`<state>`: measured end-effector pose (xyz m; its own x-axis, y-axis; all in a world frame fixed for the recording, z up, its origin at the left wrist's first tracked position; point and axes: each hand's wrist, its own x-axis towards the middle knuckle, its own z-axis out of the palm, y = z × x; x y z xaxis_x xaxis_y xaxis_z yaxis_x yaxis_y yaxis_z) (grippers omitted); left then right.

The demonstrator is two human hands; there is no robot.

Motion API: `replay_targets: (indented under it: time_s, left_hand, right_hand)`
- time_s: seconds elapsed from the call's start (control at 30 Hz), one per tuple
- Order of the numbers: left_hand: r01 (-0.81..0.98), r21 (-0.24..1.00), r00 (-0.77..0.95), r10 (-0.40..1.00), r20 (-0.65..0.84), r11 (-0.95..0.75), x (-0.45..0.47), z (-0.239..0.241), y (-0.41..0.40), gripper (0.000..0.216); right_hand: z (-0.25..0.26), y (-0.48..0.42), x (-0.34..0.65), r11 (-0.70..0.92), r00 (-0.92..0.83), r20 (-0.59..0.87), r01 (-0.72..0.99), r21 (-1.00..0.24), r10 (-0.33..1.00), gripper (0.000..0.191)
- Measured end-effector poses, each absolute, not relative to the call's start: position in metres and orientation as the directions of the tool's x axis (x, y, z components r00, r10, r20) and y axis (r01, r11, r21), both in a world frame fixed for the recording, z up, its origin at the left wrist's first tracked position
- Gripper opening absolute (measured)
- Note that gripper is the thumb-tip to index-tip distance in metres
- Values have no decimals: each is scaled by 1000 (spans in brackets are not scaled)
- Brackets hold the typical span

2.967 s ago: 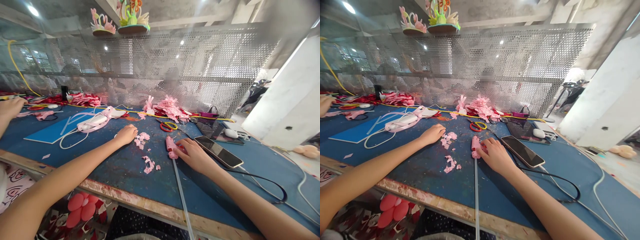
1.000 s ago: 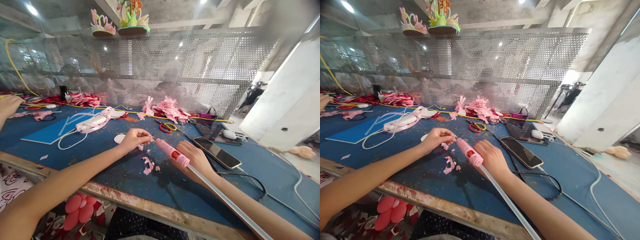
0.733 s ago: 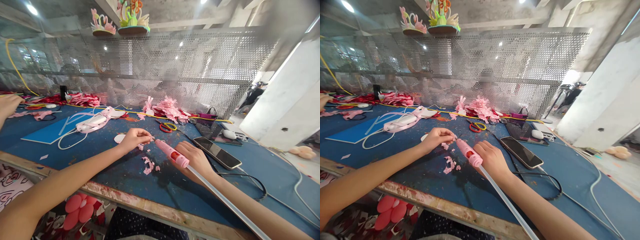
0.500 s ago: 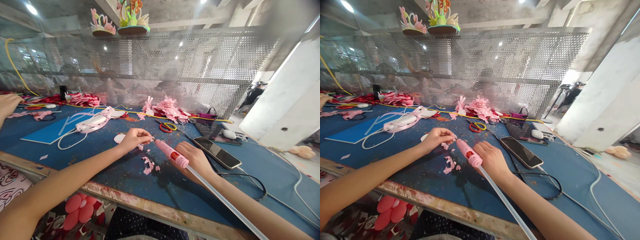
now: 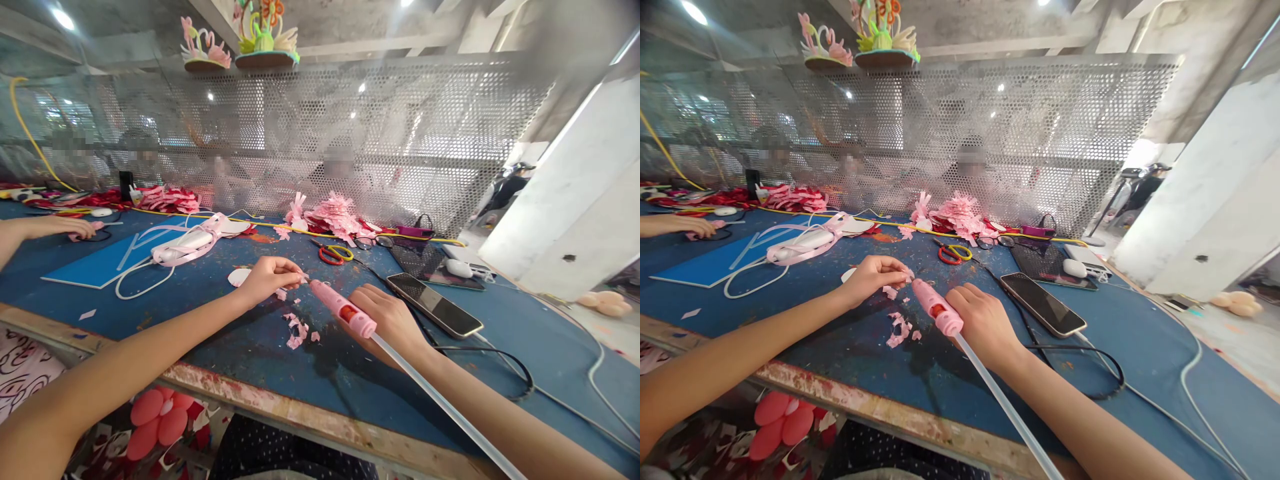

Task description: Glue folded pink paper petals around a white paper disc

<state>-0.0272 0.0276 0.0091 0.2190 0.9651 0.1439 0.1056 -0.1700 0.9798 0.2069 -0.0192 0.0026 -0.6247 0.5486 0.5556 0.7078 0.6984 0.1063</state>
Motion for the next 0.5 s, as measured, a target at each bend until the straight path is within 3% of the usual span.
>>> replay_targets:
  time_s: [0.5]
  left_hand:
    - [96,980,226,962,151,-176,-28,8,28,15]
  right_hand:
    - [-3,-16,208,721,-629,594,683,113,502,17]
